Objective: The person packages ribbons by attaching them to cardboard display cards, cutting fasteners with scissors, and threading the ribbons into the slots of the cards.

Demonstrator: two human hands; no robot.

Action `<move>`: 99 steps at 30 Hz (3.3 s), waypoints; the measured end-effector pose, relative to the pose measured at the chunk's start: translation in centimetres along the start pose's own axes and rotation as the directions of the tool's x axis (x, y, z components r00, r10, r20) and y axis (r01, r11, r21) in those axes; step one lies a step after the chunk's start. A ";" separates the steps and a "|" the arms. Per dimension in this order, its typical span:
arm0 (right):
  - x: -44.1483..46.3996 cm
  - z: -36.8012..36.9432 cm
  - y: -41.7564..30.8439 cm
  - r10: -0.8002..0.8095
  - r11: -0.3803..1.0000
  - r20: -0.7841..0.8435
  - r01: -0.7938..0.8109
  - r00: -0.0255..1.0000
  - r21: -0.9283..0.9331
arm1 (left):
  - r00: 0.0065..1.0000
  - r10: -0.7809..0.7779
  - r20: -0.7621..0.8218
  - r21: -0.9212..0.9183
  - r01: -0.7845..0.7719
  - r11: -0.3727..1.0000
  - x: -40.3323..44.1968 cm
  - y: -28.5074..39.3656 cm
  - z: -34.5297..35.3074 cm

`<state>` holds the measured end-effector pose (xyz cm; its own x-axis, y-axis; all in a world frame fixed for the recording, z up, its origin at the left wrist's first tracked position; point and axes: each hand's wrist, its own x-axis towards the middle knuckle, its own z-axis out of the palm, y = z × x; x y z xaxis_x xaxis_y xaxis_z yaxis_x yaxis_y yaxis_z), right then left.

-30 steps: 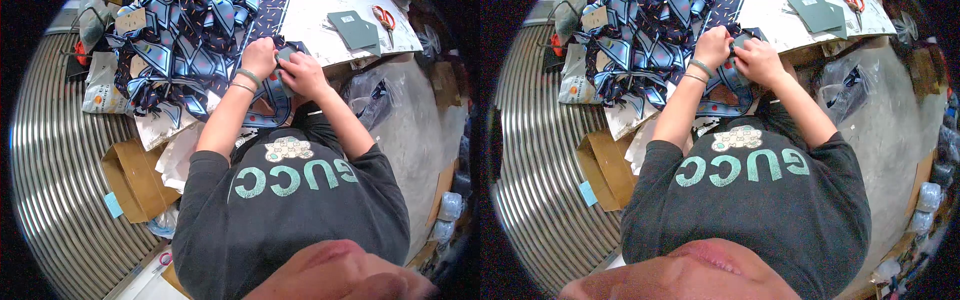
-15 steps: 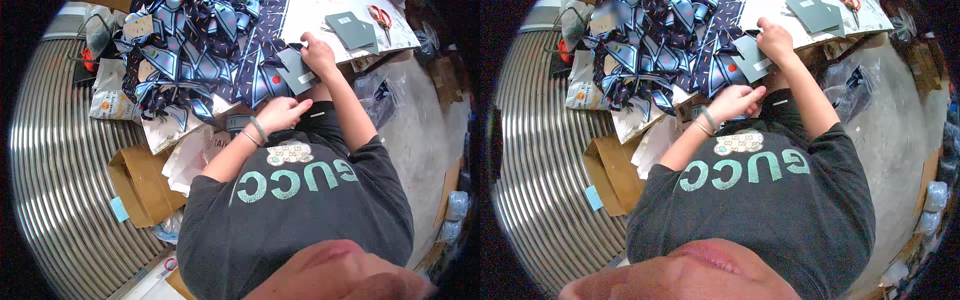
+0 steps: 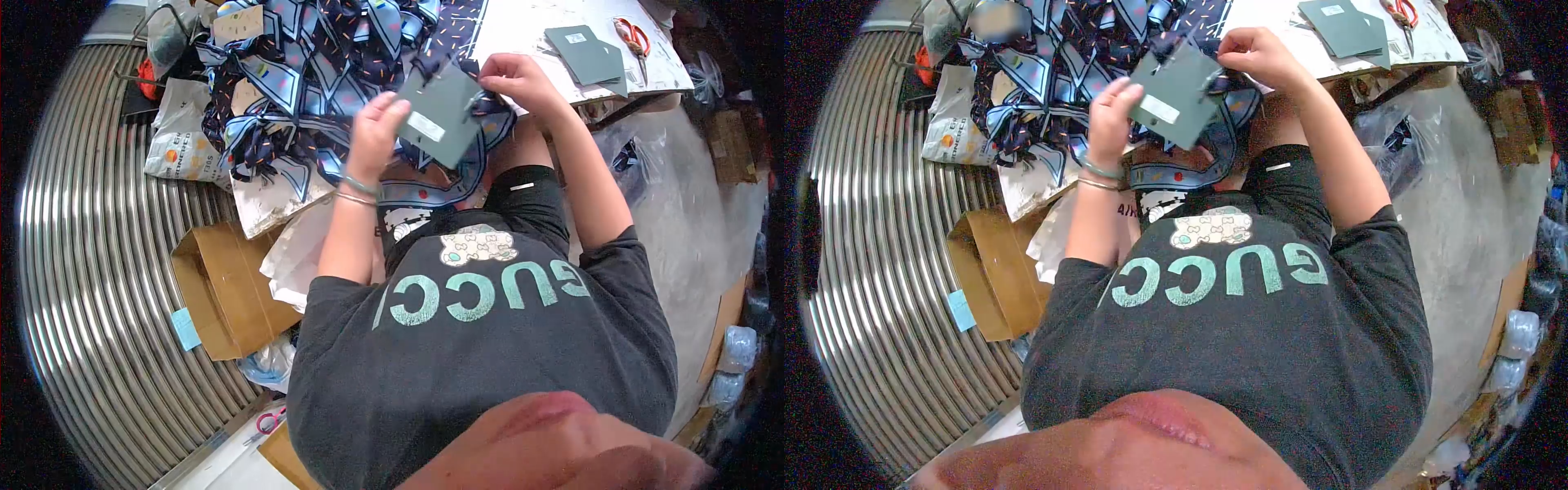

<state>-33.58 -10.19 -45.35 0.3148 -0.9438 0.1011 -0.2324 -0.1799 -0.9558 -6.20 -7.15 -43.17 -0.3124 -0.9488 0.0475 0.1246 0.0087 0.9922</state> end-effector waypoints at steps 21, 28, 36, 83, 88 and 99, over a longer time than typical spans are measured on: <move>-1.7 7.7 1.3 -0.383 0.635 -0.173 0.123 0.907 -0.763 | 0.893 0.444 0.077 0.800 -0.321 0.506 1.5 -6.4 1.8; -1.6 8.1 1.7 -0.341 0.483 -0.142 0.044 0.929 -0.875 | 0.848 0.492 0.197 0.777 -0.441 0.449 0.3 -6.3 1.3; -2.0 8.0 2.0 -0.263 0.651 -0.181 0.036 0.948 -0.758 | 0.820 0.450 0.354 0.836 -0.493 0.240 -0.4 -5.8 1.5; 0.4 -26.1 9.1 -0.093 0.399 -0.768 -0.683 0.634 -0.612 | 0.900 0.425 -0.099 0.945 -0.049 0.325 -1.9 -5.2 0.3; 1.9 -31.6 11.2 0.278 0.194 -0.843 -0.886 0.461 -0.421 | 0.922 0.231 -0.312 0.854 0.165 0.494 -0.9 -4.1 0.3; 2.9 -33.8 13.1 0.281 0.239 -0.670 -0.727 0.687 -0.644 | 0.979 -0.075 -0.192 0.049 0.086 0.995 1.7 -2.4 -1.3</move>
<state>-66.80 -24.65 -48.24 -0.4660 -0.8847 -0.0147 -0.8770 0.4641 -0.1243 -5.84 -9.19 -45.63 -0.1346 -0.9896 -0.0505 0.0512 -0.0578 0.9970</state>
